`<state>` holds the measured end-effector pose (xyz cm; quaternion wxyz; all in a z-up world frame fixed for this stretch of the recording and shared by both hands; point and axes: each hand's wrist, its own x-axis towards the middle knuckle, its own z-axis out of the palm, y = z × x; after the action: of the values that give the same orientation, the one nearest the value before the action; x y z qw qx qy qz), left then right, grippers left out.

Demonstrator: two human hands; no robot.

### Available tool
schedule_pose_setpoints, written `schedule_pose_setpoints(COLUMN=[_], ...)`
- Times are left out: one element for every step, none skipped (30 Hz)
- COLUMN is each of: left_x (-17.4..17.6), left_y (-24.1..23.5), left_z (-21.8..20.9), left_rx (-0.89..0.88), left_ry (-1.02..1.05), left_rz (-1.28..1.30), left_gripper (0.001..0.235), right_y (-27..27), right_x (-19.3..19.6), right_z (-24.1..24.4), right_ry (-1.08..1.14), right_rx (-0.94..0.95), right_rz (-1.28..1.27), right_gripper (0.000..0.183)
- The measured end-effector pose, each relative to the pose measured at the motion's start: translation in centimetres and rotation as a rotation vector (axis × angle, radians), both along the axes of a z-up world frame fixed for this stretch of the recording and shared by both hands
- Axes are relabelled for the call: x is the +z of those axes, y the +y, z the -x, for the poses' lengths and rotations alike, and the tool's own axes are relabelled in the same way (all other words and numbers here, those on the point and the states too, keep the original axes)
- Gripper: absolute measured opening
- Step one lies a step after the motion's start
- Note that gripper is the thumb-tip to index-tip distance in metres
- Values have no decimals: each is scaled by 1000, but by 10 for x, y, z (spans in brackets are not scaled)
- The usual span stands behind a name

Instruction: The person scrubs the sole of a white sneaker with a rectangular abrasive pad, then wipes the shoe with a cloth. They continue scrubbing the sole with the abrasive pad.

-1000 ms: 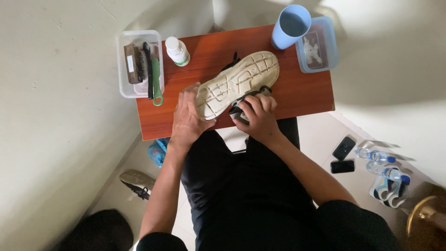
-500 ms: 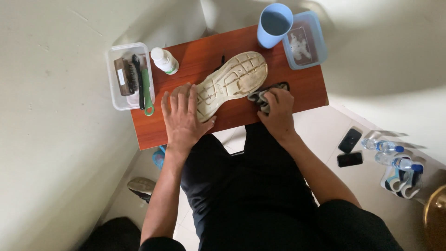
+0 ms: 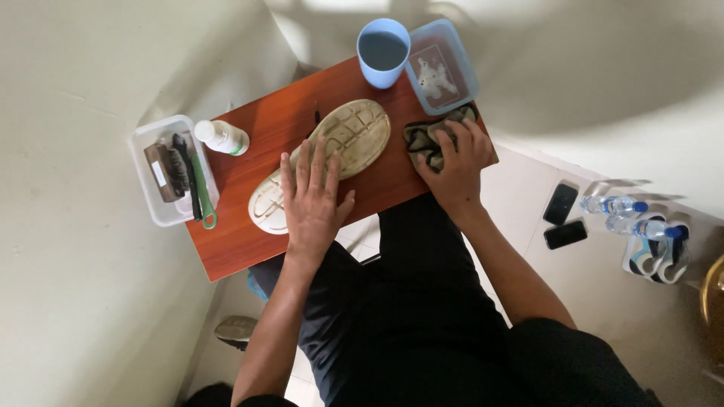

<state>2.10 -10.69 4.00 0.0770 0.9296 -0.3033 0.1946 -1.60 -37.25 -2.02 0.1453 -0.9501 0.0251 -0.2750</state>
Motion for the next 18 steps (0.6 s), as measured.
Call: schedule_pose_setpoints(left_x=[2,4,6,5,5,5,6,7,7,10,13,17,17,18,19,22,25,29], left_y=[-3,-5,-5,-6,-5,-4,-5,-5,-4,-3,-2,0,3,7,11,15,20,25], left_z=[0,0,0,-1,-1,-1,-1,-1,0,1,1,0,1,2,2,2,3,4], left_rx=[-10,-22,-25,-28,-32,-36,-26,-23,-22,-13,-13,-13,1,9,19,36,49,61], left_ry=[3,-10,-24,-23,-27,-31,-31,-34,-33,-30,-45,-61,-66,-81,-97,-103,-108,-114], left_rz=[-2,3,7,3,11,18,17,46,75,74,107,141,142,173,202,203,239,275], left_gripper=[81,81,80,80,78,77,77,77,76,76,71,65,65,61,57,57,52,48], right_y=[0,0,2,2,3,5,7,10,13,21,29,37,46,55,65,75,86,98], right_x=[-2,-3,-5,-1,3,6,7,7,6,13,20,27,28,29,31,40,49,58], right_z=[1,2,1,3,3,3,0,-4,-5,-10,-16,-22,-28,-34,-40,-45,-50,-54], right_ry=[3,-11,-26,-25,-32,-39,-38,-37,-33,-29,-65,-102,-105,-136,-167,-170,-174,-176], right_rx=[-10,-29,-39,-42,-26,-11,-1,17,34,43,79,114,129,161,196,213,269,324], right_rz=[-2,-11,-20,-23,-41,-59,-60,-57,-53,-54,-74,-94,-93,-67,-42,-42,-62,-82], right_gripper=[42,47,52,52,55,59,59,55,51,51,45,39,39,36,35,35,33,31])
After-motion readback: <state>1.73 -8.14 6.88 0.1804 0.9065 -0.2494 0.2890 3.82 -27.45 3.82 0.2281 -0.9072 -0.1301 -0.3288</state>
